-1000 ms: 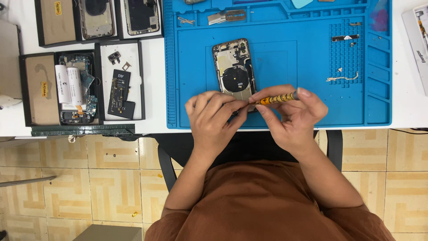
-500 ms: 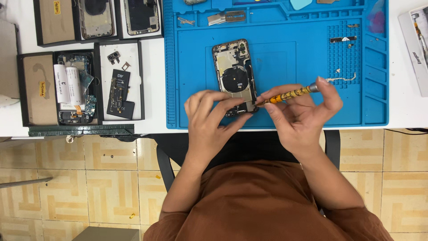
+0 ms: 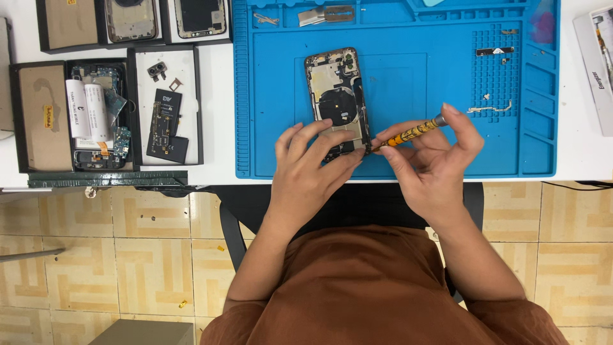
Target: The person uses a screwdriver to remove screws from the back of a disassembled smartphone placed on a blue work mat. They place the removed screws into a compartment on the mat and continue to unscrew additional fasteners from the device's frame.
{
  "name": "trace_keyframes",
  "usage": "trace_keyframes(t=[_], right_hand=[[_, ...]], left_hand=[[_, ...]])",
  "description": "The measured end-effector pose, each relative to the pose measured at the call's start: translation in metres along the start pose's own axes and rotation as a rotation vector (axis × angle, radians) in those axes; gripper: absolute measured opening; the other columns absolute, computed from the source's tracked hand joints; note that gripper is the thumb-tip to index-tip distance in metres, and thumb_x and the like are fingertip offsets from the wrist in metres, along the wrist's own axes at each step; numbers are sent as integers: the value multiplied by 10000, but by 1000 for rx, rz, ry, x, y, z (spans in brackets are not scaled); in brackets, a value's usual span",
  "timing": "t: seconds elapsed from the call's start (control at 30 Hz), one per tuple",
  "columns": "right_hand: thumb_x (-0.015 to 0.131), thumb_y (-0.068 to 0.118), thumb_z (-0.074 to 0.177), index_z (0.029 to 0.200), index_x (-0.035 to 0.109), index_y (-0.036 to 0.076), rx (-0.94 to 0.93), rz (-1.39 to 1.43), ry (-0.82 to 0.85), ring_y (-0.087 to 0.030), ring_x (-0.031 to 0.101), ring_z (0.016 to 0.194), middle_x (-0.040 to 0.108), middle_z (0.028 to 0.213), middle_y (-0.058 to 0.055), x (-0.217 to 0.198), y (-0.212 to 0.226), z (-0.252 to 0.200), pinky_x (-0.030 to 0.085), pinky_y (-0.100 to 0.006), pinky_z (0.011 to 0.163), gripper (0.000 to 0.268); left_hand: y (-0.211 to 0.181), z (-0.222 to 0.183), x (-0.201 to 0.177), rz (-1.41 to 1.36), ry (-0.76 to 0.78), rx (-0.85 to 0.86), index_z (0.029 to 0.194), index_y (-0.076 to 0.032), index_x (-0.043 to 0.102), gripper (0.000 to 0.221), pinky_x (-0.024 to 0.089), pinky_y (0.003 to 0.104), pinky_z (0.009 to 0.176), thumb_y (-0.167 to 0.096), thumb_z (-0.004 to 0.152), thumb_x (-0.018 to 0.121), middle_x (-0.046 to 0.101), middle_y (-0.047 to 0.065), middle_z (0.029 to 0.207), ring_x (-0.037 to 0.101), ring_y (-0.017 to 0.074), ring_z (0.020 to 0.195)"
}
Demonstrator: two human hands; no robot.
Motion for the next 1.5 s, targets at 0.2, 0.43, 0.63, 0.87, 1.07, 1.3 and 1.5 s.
trace_keyframes(t=[0.2, 0.43, 0.63, 0.87, 1.07, 1.3, 1.5], right_hand=[[615, -143, 1032, 1493, 156, 217, -19, -32, 8, -374, 707, 985, 628, 1108, -330, 1, -5, -3, 641, -361, 800, 744], [630, -178, 1015, 1535, 169, 232, -78, -52, 54, -375, 721, 993, 638, 1095, -324, 1, -5, -3, 657, -395, 833, 807], [651, -216, 888, 1464, 184, 38, -116, -103, 21, -401, 749, 917, 687, 1019, -243, 3, -23, -6, 690, -495, 710, 784], [663, -176, 903, 1424, 349, 4, -218, -221, 67, -422, 752, 956, 702, 1081, -252, 3, -8, -2, 684, -516, 720, 634], [752, -78, 912, 1387, 476, 56, -326, -351, 30, -349, 685, 928, 656, 1039, -166, 0, -13, -6, 634, -459, 708, 565], [858, 10, 889, 1400, 536, 68, -373, -437, -63, -281, 567, 852, 613, 917, -92, -6, -28, -15, 528, -414, 744, 607], [816, -97, 868, 1364, 534, 48, -346, -377, -67, -337, 656, 920, 675, 1049, -141, 2, -16, -10, 556, -430, 788, 589]], left_hand=[[0, 2, 0, -18, -2, 12, 1027, -220, 737, 78, 417, 517, 1037, -191, 996, 803, 659, -10, 1217, 575, 302, 1263], [0, 2, 0, -12, 2, 13, 1026, -224, 727, 84, 414, 504, 1022, -195, 997, 800, 655, -19, 1182, 582, 301, 1247], [1, -6, 13, -64, -21, -98, 1009, -236, 782, 164, 380, 561, 1122, -179, 876, 860, 650, -56, 1139, 532, 242, 1301], [2, -4, 11, -96, -16, -127, 992, -231, 780, 142, 384, 567, 1113, -186, 879, 854, 650, -51, 1125, 540, 250, 1291], [2, -3, 10, -140, -35, -147, 949, -215, 788, 140, 393, 539, 1089, -173, 852, 880, 652, -51, 1090, 552, 244, 1268], [2, -2, 11, -141, -63, -151, 901, -211, 795, 130, 392, 530, 1080, -174, 826, 896, 662, -53, 1073, 559, 232, 1257], [1, -3, 9, -140, -72, -140, 883, -207, 797, 133, 390, 527, 1077, -160, 811, 899, 662, -50, 1058, 564, 238, 1249]])
Point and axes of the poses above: each hand's wrist, its own z-axis towards the middle knuckle, its own x-axis out of the palm, y = z × x, the point moved 4 cm from there along z, towards the middle knuckle
